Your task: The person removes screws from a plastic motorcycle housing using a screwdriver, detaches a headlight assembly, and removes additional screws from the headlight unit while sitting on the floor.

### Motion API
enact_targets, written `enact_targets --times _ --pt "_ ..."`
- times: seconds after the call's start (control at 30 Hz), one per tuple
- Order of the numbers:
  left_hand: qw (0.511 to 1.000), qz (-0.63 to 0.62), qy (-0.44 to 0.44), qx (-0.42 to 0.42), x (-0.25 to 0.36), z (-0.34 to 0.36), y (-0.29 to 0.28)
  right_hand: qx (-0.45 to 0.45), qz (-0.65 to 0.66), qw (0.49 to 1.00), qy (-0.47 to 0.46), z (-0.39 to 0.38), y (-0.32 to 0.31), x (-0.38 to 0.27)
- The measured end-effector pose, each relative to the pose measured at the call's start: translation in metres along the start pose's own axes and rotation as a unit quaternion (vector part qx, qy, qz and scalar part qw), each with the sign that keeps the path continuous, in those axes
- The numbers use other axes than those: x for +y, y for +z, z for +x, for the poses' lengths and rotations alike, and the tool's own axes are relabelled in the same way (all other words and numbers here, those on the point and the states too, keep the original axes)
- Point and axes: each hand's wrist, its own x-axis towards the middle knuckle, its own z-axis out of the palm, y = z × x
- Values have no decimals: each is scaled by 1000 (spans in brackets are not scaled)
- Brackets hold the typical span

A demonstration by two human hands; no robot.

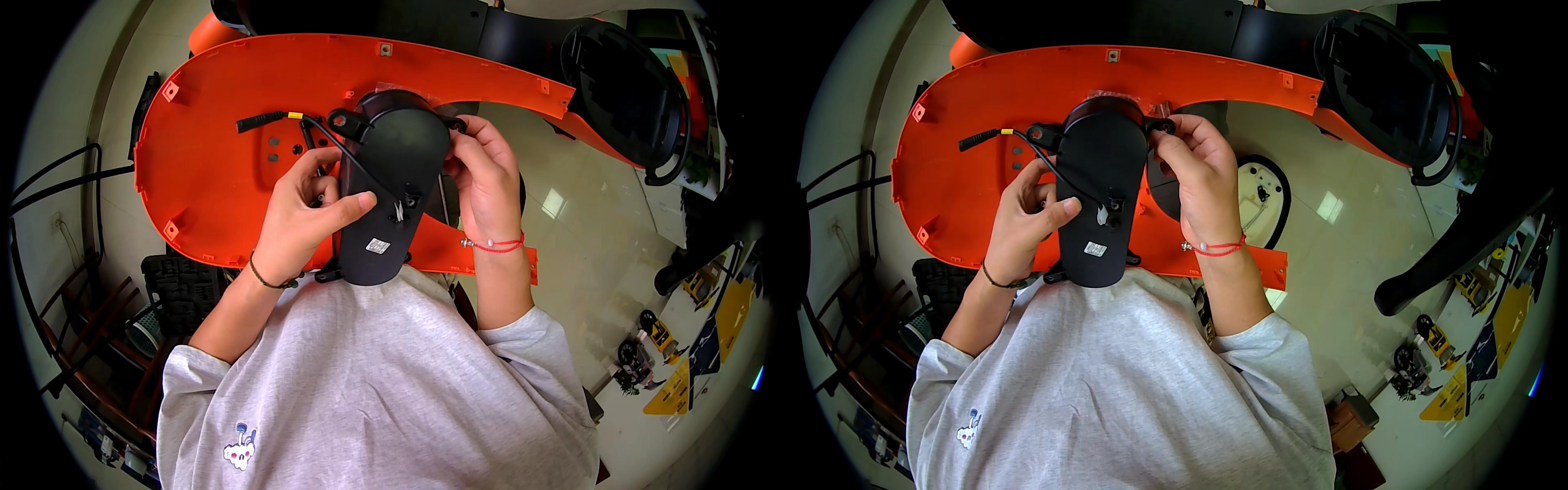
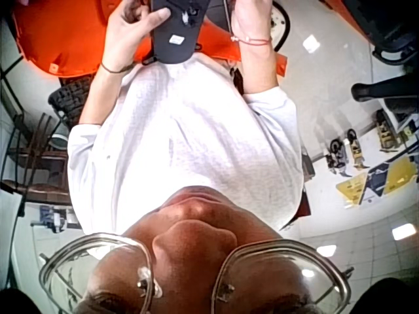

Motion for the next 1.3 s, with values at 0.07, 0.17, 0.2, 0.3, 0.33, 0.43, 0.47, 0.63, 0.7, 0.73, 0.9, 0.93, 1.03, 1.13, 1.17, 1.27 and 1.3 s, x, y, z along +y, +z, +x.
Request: enact_targets --times 0.07,0.17,0.2,0.3,0.33,0.43,0.47,0.63,0.7,0.73,0.9,0.93,1.03,1.13,1.17,1.27,1.3 --pt "1000 -4 -5 3 0 0 0 3 6 1000 8 -1 2 -3" --pt "1000 -11 -9 8 0 0 1 16 21 1000 16 -2 3 -5" --pt "1000 -13 -5 7 1 -1 2 24 24 999 13 -1 4 -3" --pt "1000 -9 2 5 0 0 3 25 33 999 13 -1 8 2" --pt "1000 -6 4 5 0 0 4 22 36 999 15 -1 8 3" --pt "1000 -20 3 11 0 0 3 -32 55 998 8 -1 3 4" --pt "999 -27 -2 18 0 1 2 -34 53 998 10 -3 4 2" --pt "996 -82 -31 34 -3 6 -3 -49 3 999 -17 -12 7 3" --pt "993 -105 -47 39 -1 6 -5 -57 -72 995 -44 -16 2 10" --pt "991 -119 -46 44 3 7 -5 -62 -108 991 -58 -19 -1 13" --pt "984 -172 -41 39 18 17 -14 -32 -159 979 -122 -26 -7 11" --pt "981 -185 -35 39 18 18 -19 -45 -161 979 -113 -26 -10 10" --pt "971 -232 -34 56 22 20 -26 -85 -154 980 -89 -25 -20 6" --pt "969 -240 -23 56 20 23 -32 -102 -173 977 -69 -31 -19 8" --pt "969 -242 -20 54 21 23 -32 -126 -196 970 -62 -32 -23 10" --pt "970 -237 -22 51 21 25 -32 -146 -202 966 -68 -36 -15 13" --pt "971 -234 -24 51 22 26 -31 -167 -212 959 -88 -35 -16 15"
